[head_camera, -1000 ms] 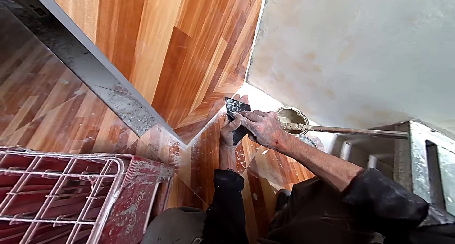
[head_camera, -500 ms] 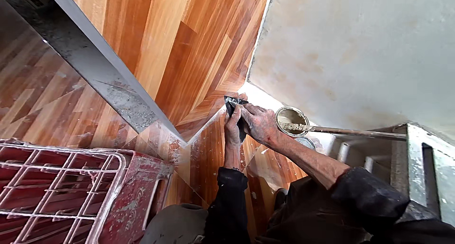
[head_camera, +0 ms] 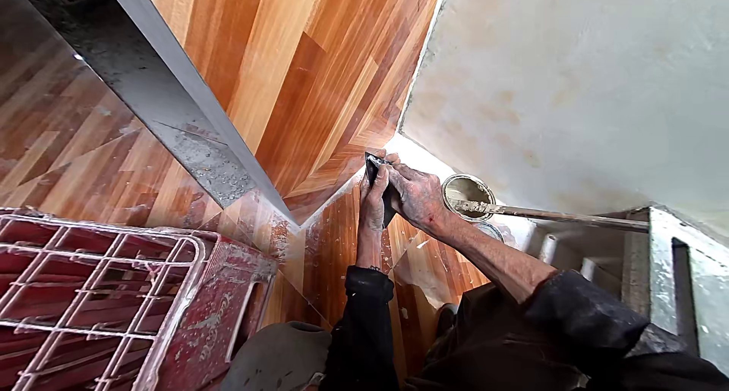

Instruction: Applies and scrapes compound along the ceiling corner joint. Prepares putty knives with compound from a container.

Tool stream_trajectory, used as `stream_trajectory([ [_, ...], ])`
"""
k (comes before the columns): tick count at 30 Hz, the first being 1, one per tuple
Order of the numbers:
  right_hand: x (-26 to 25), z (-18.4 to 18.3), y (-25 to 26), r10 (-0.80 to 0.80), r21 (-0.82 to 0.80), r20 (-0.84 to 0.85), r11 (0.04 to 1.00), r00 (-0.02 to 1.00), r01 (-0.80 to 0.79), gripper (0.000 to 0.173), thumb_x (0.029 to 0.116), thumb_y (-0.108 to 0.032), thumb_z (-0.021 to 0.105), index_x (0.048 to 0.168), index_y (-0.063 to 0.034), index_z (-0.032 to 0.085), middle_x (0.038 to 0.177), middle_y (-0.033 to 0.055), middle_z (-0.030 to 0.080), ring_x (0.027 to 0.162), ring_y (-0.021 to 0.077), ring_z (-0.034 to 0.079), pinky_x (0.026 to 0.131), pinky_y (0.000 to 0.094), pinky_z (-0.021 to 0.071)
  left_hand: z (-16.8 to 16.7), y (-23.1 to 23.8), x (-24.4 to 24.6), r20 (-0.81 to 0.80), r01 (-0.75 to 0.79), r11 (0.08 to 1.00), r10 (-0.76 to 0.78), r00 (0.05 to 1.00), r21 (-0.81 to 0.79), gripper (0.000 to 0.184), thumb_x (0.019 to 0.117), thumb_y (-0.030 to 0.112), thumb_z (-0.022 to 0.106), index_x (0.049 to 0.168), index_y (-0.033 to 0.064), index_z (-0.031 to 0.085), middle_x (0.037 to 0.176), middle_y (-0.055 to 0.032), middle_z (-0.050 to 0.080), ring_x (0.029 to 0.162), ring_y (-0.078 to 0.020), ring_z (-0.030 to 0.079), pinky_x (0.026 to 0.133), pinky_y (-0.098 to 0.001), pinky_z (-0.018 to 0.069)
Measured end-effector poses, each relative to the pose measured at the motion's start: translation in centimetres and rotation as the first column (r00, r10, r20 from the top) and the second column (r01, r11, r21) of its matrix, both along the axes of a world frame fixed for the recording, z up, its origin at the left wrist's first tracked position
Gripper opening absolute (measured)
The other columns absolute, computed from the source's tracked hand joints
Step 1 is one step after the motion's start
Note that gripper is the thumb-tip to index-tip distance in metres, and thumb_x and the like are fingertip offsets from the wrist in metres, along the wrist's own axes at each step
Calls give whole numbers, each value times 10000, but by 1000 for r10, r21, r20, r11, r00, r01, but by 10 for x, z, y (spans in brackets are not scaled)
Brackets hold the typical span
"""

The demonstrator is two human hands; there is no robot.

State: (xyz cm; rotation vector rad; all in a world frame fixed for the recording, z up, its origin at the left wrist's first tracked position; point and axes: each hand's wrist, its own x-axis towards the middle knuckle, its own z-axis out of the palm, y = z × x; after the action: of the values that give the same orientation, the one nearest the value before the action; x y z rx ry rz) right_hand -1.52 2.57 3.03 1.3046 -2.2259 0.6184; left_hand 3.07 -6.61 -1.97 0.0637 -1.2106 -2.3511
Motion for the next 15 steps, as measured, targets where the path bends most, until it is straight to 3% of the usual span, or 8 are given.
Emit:
stream_trajectory([
  [4, 3, 2, -2, -43, 41, 64, 998, 997, 40, 253, 913, -49, 677, 1154, -5, 739, 988, 174, 733, 780, 321, 722, 622, 474, 580, 0, 5, -3, 7, -33, 999, 33, 999, 34, 376, 1082, 422, 452, 1391, 246, 576, 1270, 46, 672, 1116, -47, 643, 943, -257, 546],
  [7, 1, 1, -2, 12, 1, 36, 1000, 999, -12, 252, 902, -34, 663, 1137, 7, 743, 989, 174, 740, 789, 311, 729, 635, 455, 585, 1, 4, -3, 17, -58, 998, 58, 998, -13, 407, 1084, 438, 443, 1428, 247, 548, 1314, 47, 656, 1146, -48, 630, 959, -261, 538],
  [9, -5, 1, -1, 100, -25, -7, 995, 995, -100, 251, 880, -20, 648, 1106, 10, 753, 993, 166, 758, 822, 303, 746, 683, 436, 606, -4, -6, 0, 6, -12, 997, 12, 1000, -75, 504, 1043, 519, 492, 1463, 242, 526, 1347, 55, 642, 1174, -42, 618, 997, -273, 524],
  [12, -9, 1, 1, 181, -26, -54, 983, 982, -183, 254, 866, -30, 635, 1081, 1, 766, 1001, 157, 767, 838, 286, 753, 692, 411, 608, -10, -14, 3, 2, 21, 993, -21, 1000, -116, 618, 968, 628, 555, 1429, 217, 539, 1287, 67, 662, 1124, -17, 627, 985, -254, 526],
  [15, 0, 7, -2, 90, -22, 22, 996, 996, -89, 215, 878, -32, 657, 1064, 7, 758, 957, 165, 750, 787, 302, 737, 634, 437, 591, -7, -9, 1, 8, 3, 992, -2, 1000, -122, 576, 1013, 587, 503, 1468, 236, 511, 1333, 62, 647, 1150, -20, 618, 991, -250, 516],
])
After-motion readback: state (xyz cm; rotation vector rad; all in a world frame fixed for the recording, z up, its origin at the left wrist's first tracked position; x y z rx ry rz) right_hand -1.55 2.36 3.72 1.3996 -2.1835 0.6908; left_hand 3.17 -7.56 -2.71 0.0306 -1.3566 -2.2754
